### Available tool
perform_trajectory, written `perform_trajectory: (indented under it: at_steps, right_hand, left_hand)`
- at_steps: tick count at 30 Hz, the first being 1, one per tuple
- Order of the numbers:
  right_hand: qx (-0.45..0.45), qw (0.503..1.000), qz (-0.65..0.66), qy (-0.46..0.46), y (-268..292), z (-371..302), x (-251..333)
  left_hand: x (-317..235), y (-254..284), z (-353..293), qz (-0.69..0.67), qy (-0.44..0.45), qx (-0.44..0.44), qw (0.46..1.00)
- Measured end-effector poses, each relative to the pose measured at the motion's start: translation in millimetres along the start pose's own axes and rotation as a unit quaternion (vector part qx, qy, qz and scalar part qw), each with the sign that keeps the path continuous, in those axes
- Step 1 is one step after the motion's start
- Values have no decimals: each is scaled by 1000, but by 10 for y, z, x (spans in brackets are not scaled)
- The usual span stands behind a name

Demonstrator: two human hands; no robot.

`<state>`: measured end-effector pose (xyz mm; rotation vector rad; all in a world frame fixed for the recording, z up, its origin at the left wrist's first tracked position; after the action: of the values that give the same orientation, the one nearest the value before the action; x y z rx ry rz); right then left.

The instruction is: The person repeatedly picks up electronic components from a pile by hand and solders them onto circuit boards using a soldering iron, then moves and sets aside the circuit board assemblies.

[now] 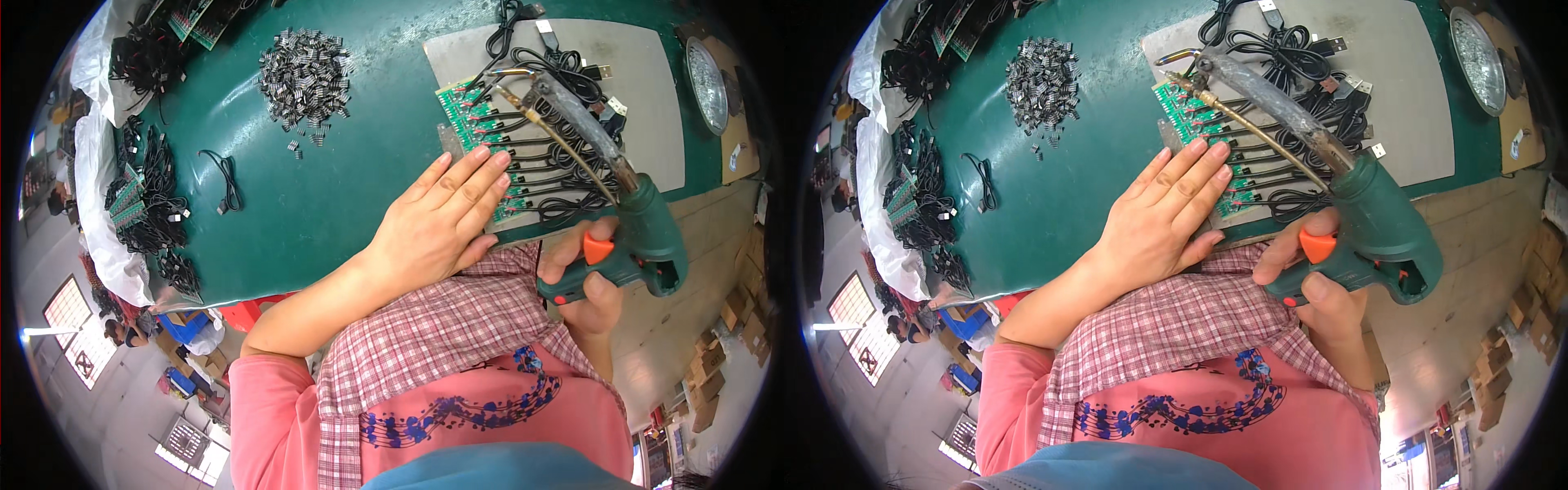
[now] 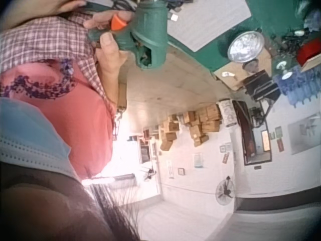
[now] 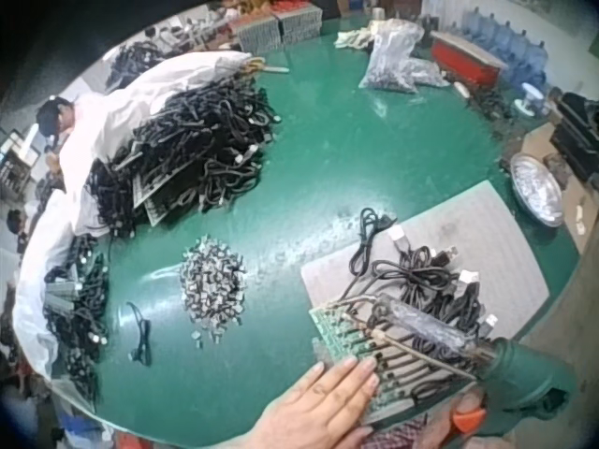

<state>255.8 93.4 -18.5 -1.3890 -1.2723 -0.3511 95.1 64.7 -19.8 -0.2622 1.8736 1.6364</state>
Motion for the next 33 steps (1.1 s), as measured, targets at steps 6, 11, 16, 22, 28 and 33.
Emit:
perform_trajectory:
  at_steps: [6, 11, 16, 22, 28, 33]
  right_hand:
    - [-2, 1000, -19, -5, -41, 39, -42]
    - [19, 1000, -1, 20, -60, 61, -45]
    - [19, 1000, -6, 17, -107, 41, -66]
    - [7, 999, -35, 22, -133, 27, -73]
    - [-8, 999, -40, 23, -140, 65, -30]
    - [-6, 999, -5, 33, -101, 22, -45]
  left_hand:
    - [53, 37, -24, -38, -33, -14, 999]
    - [54, 50, -29, -33, -58, -55, 996]
    - [63, 90, -31, -45, -70, -75, 994]
    - [75, 127, 10, -61, -80, -91, 991]
    - [85, 167, 36, -81, -76, -100, 989]
    - [100, 205, 19, -91, -82, -113, 986]
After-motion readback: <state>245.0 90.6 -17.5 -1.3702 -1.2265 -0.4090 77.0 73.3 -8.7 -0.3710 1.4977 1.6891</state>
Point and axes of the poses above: each hand's wrist, its own z-axis towards the middle knuckle, its own y-axis out of the back of the hand, x = y × z, the point moved 7 cm from there along z, towards the middle knuckle, and after that the axes turned 5 degrees about -z, right-handed, at the moved point
